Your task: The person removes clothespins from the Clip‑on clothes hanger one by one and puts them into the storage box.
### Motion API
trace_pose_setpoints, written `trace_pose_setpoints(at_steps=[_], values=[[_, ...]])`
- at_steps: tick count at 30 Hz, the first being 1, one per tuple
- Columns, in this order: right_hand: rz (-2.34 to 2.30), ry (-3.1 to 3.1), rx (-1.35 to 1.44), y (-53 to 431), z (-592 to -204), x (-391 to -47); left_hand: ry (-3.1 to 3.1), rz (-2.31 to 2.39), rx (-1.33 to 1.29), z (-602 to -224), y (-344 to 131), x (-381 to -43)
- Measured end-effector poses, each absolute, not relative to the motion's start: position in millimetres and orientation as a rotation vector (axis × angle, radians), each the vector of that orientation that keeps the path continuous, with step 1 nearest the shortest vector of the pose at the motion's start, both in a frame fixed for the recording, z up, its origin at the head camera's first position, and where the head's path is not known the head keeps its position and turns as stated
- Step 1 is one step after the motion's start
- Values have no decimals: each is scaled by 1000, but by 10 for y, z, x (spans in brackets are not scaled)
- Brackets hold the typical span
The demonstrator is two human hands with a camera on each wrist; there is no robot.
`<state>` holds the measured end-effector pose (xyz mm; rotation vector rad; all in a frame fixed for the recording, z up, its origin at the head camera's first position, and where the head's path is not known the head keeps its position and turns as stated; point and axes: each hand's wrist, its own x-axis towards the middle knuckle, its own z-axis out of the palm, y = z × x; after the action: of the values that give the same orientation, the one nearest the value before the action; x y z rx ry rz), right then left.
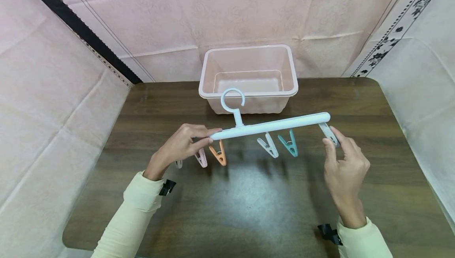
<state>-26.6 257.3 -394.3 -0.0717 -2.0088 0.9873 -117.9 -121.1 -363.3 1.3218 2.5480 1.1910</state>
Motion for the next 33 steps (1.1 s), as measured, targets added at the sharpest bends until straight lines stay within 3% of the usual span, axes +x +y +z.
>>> trace_pose_setpoints(at_steps=[18, 33], values=[[973, -2065, -8, 2552, -3981, -218, 2626, 1166, 1247, -3602, -1285, -1191], [1007, -2091, 64, 2550, -3785, -362, 2633, 1108, 1220, -3623, -1308, -1188]])
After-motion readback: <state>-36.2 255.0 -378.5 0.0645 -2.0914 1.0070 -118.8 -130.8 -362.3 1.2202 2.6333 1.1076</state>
